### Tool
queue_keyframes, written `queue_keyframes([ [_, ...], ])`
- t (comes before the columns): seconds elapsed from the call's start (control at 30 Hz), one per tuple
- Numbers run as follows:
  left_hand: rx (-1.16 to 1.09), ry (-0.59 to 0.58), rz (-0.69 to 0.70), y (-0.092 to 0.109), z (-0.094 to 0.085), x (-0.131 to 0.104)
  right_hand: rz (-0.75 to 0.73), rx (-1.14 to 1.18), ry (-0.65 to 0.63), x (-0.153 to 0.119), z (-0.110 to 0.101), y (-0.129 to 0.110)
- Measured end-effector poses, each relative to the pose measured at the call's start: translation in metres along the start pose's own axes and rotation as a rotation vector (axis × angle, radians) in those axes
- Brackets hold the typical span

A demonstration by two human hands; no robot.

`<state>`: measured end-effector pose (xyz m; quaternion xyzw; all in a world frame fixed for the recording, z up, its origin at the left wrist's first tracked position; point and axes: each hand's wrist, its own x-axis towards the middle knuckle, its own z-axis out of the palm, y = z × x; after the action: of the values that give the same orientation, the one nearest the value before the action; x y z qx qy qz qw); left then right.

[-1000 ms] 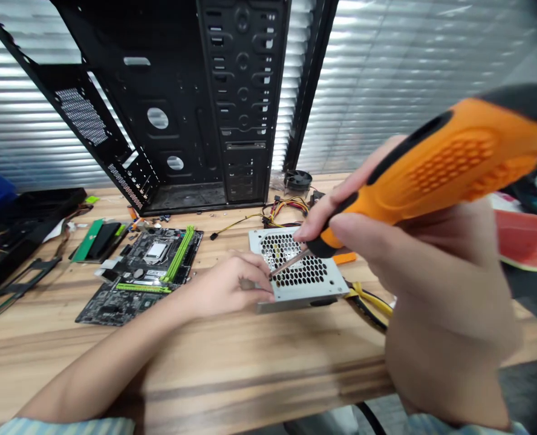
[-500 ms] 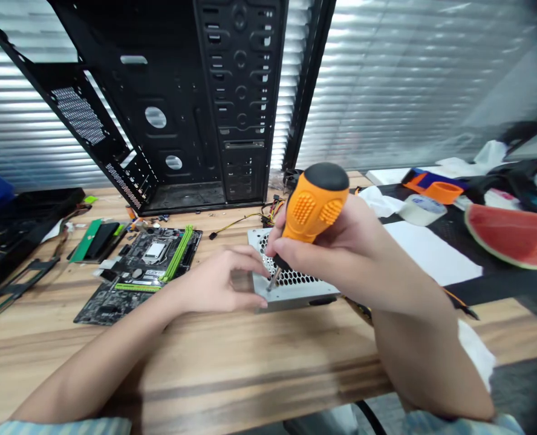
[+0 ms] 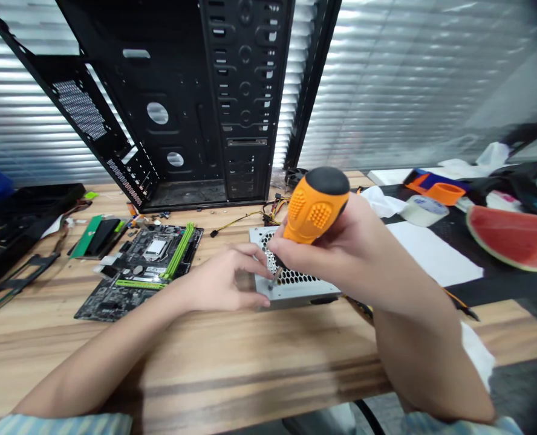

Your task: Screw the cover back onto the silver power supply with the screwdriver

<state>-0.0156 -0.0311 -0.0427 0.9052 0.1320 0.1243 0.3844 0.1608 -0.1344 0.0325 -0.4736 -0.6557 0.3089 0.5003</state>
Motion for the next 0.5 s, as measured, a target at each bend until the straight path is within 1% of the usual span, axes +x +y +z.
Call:
queue_keyframes([
  [0.13,-0.048,-0.005,0.006,0.002,0.0,0.0,0.016,-0.096,-0.007,-0.001,0.003,-0.002],
  [0.23,-0.049,0.004,0.008,0.004,0.001,0.001,0.029,-0.143,0.039,0.0,0.006,0.001],
  [0.33,-0.047,0.016,0.023,0.006,0.002,0.001,0.027,-0.135,0.04,0.0,0.009,0.002],
  [0.4,-0.048,0.038,0.019,0.006,0.004,0.001,-0.004,-0.111,0.047,-0.003,0.009,-0.002],
  [0.5,-0.055,0.036,-0.017,0.006,0.007,0.001,-0.096,-0.08,0.174,-0.013,0.005,-0.015],
])
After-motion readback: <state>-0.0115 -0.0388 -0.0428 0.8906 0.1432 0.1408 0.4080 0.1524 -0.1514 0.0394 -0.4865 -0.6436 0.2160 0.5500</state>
